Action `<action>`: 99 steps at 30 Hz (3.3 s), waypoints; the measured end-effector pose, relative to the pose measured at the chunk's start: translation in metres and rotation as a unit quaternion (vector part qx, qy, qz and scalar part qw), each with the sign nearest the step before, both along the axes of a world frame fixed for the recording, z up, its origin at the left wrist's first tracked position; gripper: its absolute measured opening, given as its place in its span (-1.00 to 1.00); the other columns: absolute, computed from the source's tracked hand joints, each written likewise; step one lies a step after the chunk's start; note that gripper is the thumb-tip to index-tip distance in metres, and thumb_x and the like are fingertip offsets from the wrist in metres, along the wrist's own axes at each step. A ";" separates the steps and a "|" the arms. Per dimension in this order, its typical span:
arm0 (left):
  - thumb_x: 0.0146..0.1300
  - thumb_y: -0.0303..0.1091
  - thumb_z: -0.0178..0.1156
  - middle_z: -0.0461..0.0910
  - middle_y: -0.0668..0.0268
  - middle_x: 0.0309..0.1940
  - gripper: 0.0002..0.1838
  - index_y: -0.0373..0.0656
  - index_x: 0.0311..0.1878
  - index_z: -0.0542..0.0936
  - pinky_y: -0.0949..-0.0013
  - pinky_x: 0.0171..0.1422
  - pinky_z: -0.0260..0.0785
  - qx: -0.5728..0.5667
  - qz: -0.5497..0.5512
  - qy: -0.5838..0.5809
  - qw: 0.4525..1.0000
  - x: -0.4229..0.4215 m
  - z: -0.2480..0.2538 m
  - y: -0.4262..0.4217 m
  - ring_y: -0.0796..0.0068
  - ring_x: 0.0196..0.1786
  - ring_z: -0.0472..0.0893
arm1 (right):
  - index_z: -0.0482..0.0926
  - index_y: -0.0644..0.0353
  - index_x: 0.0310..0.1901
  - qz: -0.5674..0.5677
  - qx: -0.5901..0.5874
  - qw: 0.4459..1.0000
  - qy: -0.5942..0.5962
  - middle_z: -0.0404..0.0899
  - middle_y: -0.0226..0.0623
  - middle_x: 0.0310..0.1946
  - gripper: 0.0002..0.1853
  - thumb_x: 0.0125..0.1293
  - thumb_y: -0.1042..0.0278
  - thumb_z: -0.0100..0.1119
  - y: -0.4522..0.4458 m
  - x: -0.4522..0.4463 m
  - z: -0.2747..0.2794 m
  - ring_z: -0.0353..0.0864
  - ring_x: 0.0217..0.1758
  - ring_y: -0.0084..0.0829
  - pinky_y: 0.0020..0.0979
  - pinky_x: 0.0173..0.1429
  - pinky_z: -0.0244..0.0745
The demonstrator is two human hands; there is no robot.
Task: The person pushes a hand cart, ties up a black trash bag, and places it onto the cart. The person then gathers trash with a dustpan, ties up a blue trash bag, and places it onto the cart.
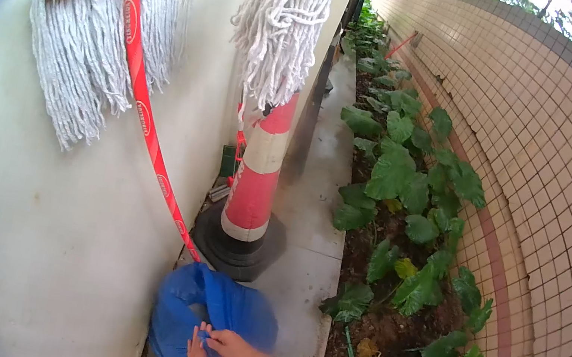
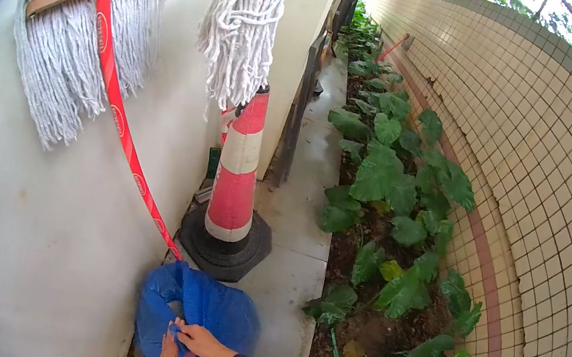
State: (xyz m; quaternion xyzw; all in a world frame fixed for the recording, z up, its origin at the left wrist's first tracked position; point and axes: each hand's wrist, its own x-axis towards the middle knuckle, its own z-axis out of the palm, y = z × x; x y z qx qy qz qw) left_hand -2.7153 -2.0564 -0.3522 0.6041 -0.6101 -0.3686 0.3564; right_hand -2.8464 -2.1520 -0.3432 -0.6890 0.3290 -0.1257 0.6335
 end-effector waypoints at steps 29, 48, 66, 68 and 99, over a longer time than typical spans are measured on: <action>0.32 0.16 -0.11 0.29 0.45 -0.65 -0.46 -0.14 -0.51 0.42 0.50 -0.53 0.15 0.025 0.312 0.151 0.938 -0.039 -0.099 0.019 0.65 -0.58 0.28 | 0.41 0.31 0.12 0.245 -0.102 0.952 -0.152 0.59 -0.21 -0.19 -0.58 0.37 0.17 -0.07 -0.046 0.003 -0.078 0.51 -0.11 -0.54 -0.48 -0.06 0.43; -0.34 -0.69 0.01 0.43 0.22 -0.47 -0.72 -0.17 -0.46 0.44 0.24 -0.25 0.30 -0.261 0.243 -0.327 0.875 -0.067 -0.088 0.035 0.17 -0.33 0.42 | 0.59 0.32 -0.32 0.216 0.018 0.966 -0.141 0.58 -0.27 -0.48 -0.53 0.35 -0.01 -0.07 -0.036 0.011 -0.117 0.49 -0.36 -0.59 -0.51 -0.29 0.35; -0.21 -0.51 0.34 0.50 0.28 -0.17 -0.83 -0.16 -0.45 0.62 0.33 0.02 0.27 -0.304 0.353 -0.307 0.830 -0.049 -0.133 0.024 0.29 -0.03 0.41 | 0.64 0.24 -0.51 -0.030 0.038 0.984 -0.173 0.48 -0.56 -0.56 -0.83 0.14 0.33 0.28 -0.055 -0.009 -0.176 0.39 -0.49 -0.71 -0.64 -0.35 0.28; -0.14 -0.43 0.34 0.53 0.29 -0.26 -0.92 -0.08 -0.50 0.65 0.28 -0.12 0.31 -0.214 0.360 -0.215 0.882 -0.031 -0.166 0.038 0.26 -0.11 0.44 | 0.67 0.23 -0.37 -0.102 0.021 0.988 -0.118 0.54 -0.55 -0.47 -0.82 0.19 0.29 0.23 -0.079 -0.017 -0.213 0.38 -0.41 -0.75 -0.66 -0.32 0.24; -0.07 -0.63 0.14 0.53 0.27 -0.51 -0.86 -0.21 -0.39 0.53 0.38 -0.28 0.34 -0.246 0.218 -0.027 0.944 -0.037 -0.130 0.032 0.37 -0.38 0.52 | 0.57 0.31 -0.22 0.138 -0.247 0.917 -0.281 0.59 -0.30 -0.29 -0.85 0.15 0.52 0.14 -0.003 -0.033 -0.106 0.56 -0.16 -0.50 -0.48 -0.02 0.42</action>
